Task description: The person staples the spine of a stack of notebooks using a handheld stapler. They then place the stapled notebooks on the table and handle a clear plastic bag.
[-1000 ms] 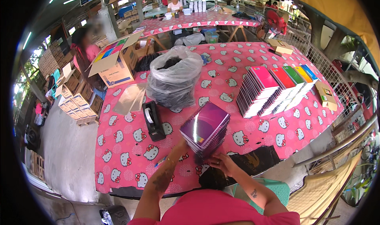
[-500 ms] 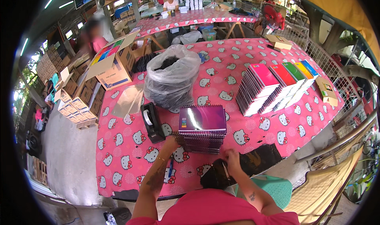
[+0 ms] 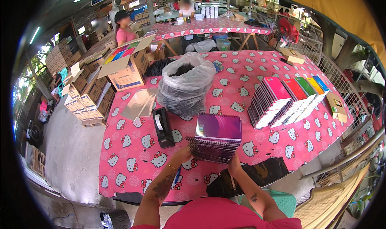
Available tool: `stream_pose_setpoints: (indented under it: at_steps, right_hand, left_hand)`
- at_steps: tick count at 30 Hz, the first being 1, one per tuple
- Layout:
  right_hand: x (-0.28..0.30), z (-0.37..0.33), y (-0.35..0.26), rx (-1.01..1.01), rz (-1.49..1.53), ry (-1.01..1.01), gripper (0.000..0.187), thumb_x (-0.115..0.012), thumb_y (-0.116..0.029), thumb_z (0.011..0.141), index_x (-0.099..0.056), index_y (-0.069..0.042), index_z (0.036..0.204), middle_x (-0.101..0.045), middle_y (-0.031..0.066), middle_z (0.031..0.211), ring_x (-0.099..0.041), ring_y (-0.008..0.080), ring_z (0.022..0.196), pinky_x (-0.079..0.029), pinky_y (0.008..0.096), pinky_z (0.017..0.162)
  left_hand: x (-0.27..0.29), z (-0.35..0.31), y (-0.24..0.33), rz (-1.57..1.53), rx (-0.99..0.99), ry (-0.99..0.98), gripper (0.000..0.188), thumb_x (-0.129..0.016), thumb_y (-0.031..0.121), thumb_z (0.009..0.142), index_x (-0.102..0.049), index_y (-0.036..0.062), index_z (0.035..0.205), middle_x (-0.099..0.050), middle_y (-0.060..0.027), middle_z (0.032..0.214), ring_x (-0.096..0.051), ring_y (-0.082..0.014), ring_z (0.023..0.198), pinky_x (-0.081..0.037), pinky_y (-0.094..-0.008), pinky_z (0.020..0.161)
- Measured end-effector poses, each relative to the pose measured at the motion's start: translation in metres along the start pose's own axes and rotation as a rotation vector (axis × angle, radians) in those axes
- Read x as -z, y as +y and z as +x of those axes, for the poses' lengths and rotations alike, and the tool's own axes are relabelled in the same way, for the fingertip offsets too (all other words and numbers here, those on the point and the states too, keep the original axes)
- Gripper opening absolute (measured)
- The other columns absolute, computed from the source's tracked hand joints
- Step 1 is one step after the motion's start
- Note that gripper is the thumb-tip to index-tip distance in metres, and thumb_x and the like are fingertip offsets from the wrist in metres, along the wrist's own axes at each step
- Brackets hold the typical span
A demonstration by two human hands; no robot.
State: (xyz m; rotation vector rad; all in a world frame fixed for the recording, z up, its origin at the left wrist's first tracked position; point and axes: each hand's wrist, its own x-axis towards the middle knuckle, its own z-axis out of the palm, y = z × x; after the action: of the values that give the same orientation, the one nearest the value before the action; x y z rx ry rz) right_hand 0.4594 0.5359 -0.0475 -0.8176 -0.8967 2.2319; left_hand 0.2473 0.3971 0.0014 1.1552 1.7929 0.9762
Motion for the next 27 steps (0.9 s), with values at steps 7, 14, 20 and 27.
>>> stream_pose_setpoints:
  at_steps: [7,14,20,27]
  right_hand:
    - [-0.050,-0.026,-0.109,0.516,-0.300,-0.237,0.067,-0.027,-0.055,0.101,-0.032,-0.005,0.145,-0.035,0.0121,0.148,-0.029,0.0247,0.138,-0.019,0.0400,0.114]
    - [-0.093,-0.029,-0.133,0.766,-0.656,-0.241,0.067,-0.036,-0.046,0.100,-0.026,-0.002,0.149,-0.025,0.0136,0.154,-0.024,0.0252,0.142,-0.015,0.0370,0.116]
    - [-0.096,-0.040,-0.131,0.709,-0.454,-0.303,0.062,-0.048,-0.027,0.096,-0.027,-0.001,0.148,-0.029,0.0123,0.150,-0.026,0.0237,0.139,-0.018,0.0356,0.115]
    - [-0.102,-0.050,-0.169,0.735,-0.653,-0.327,0.084,-0.040,-0.064,0.094,-0.024,-0.003,0.151,-0.026,0.0153,0.153,-0.022,0.0295,0.144,-0.014,0.0413,0.118]
  left_hand:
    - [0.042,-0.005,0.111,-0.851,-0.265,0.538,0.047,-0.050,0.034,0.099,-0.055,0.0008,0.131,-0.063,-0.0069,0.118,-0.058,-0.0166,0.104,-0.042,-0.0324,0.095]
    - [0.032,-0.014,0.156,-0.479,-0.265,0.276,0.050,-0.056,0.019,0.096,-0.046,0.0048,0.142,-0.058,-0.0036,0.127,-0.053,-0.0101,0.104,-0.040,-0.0248,0.094]
    - [0.036,-0.017,0.154,-0.434,-0.335,0.351,0.047,-0.053,0.024,0.099,-0.048,0.0014,0.140,-0.055,-0.0098,0.134,-0.051,-0.0147,0.120,-0.037,-0.0280,0.102]
    - [0.018,-0.098,0.011,0.295,-0.139,0.676,0.048,-0.061,0.024,0.091,-0.051,-0.0016,0.130,-0.057,-0.0208,0.127,-0.052,-0.0354,0.120,-0.041,-0.0426,0.102]
